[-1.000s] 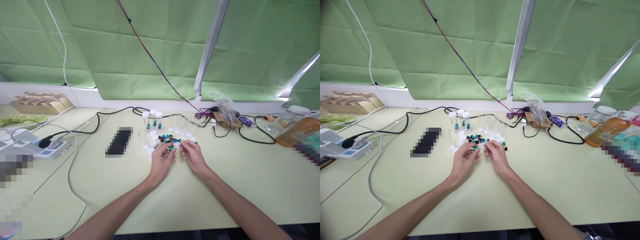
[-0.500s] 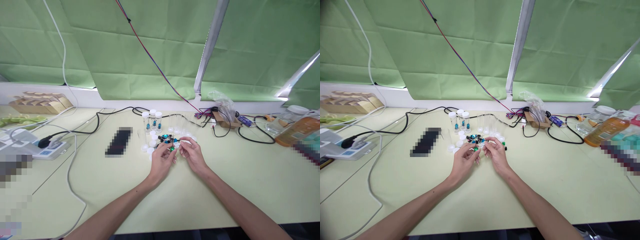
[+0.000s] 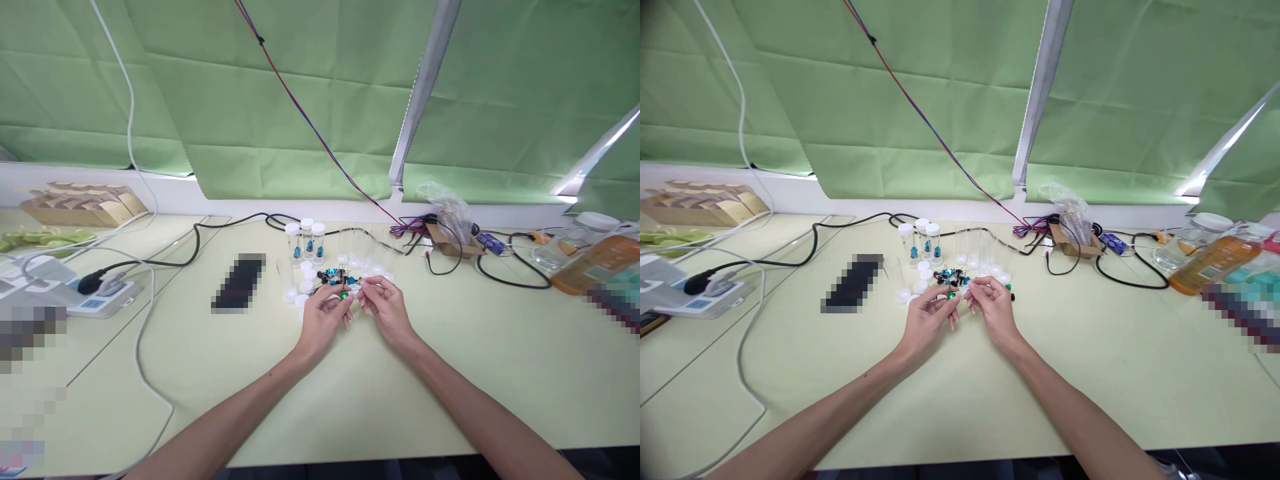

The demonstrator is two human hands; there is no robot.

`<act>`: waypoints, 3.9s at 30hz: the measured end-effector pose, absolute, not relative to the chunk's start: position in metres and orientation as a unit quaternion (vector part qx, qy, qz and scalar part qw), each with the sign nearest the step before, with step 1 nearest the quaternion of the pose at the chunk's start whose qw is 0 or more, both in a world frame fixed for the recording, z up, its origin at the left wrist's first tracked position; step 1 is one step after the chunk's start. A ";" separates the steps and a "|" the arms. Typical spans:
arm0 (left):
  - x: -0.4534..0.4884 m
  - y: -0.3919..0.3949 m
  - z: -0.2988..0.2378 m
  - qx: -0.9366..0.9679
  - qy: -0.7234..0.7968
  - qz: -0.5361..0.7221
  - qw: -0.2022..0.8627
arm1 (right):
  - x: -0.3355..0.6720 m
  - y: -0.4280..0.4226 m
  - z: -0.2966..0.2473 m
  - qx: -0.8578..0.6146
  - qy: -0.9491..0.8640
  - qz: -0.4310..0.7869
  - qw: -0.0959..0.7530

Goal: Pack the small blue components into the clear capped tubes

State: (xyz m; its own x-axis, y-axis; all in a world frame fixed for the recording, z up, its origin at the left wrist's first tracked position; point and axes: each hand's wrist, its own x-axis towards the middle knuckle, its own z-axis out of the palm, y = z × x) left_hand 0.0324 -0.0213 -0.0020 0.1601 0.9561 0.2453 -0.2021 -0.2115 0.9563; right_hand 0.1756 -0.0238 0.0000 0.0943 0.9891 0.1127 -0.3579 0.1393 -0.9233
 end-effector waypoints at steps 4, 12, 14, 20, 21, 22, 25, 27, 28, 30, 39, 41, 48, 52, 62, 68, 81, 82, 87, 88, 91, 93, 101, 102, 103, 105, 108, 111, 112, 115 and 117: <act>0.032 -0.022 0.001 0.535 0.351 0.551 0.535 | 0.176 -0.023 -0.001 -0.390 -0.420 0.525 0.629; 0.030 -0.019 0.003 0.499 0.373 0.539 0.567 | 0.181 -0.019 -0.002 -0.402 -0.497 0.455 0.620; 0.030 -0.018 0.003 0.490 0.373 0.540 0.573 | 0.182 -0.019 -0.001 -0.401 -0.504 0.451 0.617; 0.030 -0.018 0.004 0.487 0.363 0.536 0.586 | 0.184 -0.019 -0.001 -0.399 -0.521 0.439 0.614; 0.030 -0.018 0.004 0.490 0.361 0.535 0.587 | 0.185 -0.018 -0.002 -0.400 -0.522 0.436 0.614; 0.030 -0.018 0.004 0.492 0.360 0.533 0.586 | 0.185 -0.018 -0.003 -0.401 -0.523 0.435 0.614; 0.030 -0.018 0.004 0.496 0.363 0.529 0.585 | 0.186 -0.018 -0.003 -0.404 -0.514 0.438 0.617; 0.030 -0.018 0.004 0.499 0.363 0.528 0.584 | 0.185 -0.018 -0.002 -0.406 -0.503 0.444 0.620; 0.030 -0.018 0.004 0.500 0.363 0.528 0.583 | 0.185 -0.018 -0.001 -0.408 -0.498 0.447 0.622; 0.030 -0.018 0.004 0.505 0.364 0.531 0.575 | 0.185 -0.018 -0.001 -0.410 -0.492 0.449 0.624; 0.031 -0.017 0.002 0.520 0.370 0.536 0.553 | 0.186 -0.018 -0.005 -0.407 -0.515 0.438 0.613; 0.031 -0.017 0.002 0.519 0.371 0.535 0.553 | 0.186 -0.018 -0.004 -0.416 -0.522 0.433 0.606; 0.031 -0.017 0.000 0.522 0.369 0.540 0.548 | 0.184 -0.020 -0.001 -0.433 -0.520 0.438 0.592; 0.030 -0.016 -0.002 0.524 0.370 0.539 0.546 | 0.185 -0.020 -0.003 -0.432 -0.503 0.472 0.581; 0.031 -0.015 -0.007 0.509 0.369 0.537 0.562 | 0.186 -0.018 -0.003 -0.422 -0.433 0.565 0.561; 0.031 -0.016 -0.003 0.488 0.379 0.533 0.578 | 0.185 -0.018 -0.005 -0.414 -0.452 0.534 0.582; 0.031 -0.013 -0.002 0.420 0.386 0.545 0.614 | 0.189 -0.015 -0.006 -0.380 -0.570 0.427 0.590; 0.031 -0.013 -0.003 0.415 0.387 0.546 0.616 | 0.189 -0.015 -0.006 -0.379 -0.580 0.419 0.587; 0.031 -0.013 -0.004 0.397 0.384 0.551 0.626 | 0.190 -0.015 -0.009 -0.383 -0.605 0.393 0.577; 0.031 -0.013 -0.005 0.394 0.383 0.550 0.629 | 0.190 -0.015 -0.009 -0.385 -0.607 0.391 0.575; 0.031 -0.013 -0.004 0.383 0.380 0.545 0.642 | 0.190 -0.014 -0.011 -0.394 -0.603 0.392 0.572; 0.031 -0.013 -0.002 0.376 0.379 0.543 0.648 | 0.190 -0.014 -0.012 -0.399 -0.595 0.393 0.577; 0.031 -0.015 0.000 0.397 0.379 0.537 0.641 | 0.192 -0.015 -0.008 -0.412 -0.592 0.374 0.584; 0.031 -0.015 -0.001 0.403 0.378 0.537 0.638 | 0.191 -0.016 -0.007 -0.413 -0.591 0.375 0.583; 0.031 -0.015 -0.002 0.410 0.377 0.537 0.633 | 0.191 -0.016 -0.007 -0.414 -0.590 0.375 0.583; 0.031 -0.015 -0.003 0.424 0.378 0.536 0.624 | 0.191 -0.016 -0.006 -0.416 -0.586 0.378 0.584; 0.031 -0.016 -0.003 0.441 0.383 0.534 0.611 | 0.190 -0.016 -0.006 -0.420 -0.574 0.386 0.588; 0.031 -0.017 -0.001 0.448 0.395 0.528 0.604 | 0.190 -0.015 -0.007 -0.421 -0.561 0.397 0.593; 0.031 -0.017 0.000 0.450 0.398 0.526 0.602 | 0.189 -0.016 -0.006 -0.420 -0.558 0.400 0.593; 0.031 -0.017 0.000 0.458 0.398 0.522 0.599 | 0.188 -0.016 -0.005 -0.417 -0.552 0.410 0.595; 0.031 -0.017 0.000 0.464 0.395 0.522 0.597 | 0.188 -0.016 -0.004 -0.416 -0.543 0.420 0.596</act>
State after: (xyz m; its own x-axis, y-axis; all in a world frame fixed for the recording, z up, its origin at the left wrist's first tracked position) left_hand 0.0307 -0.0173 0.0001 0.1429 0.9897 0.0135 -0.2578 0.0241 0.9659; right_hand 0.1876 -0.0160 -0.0043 0.0574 0.9526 0.2987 -0.0490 0.3016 -0.9522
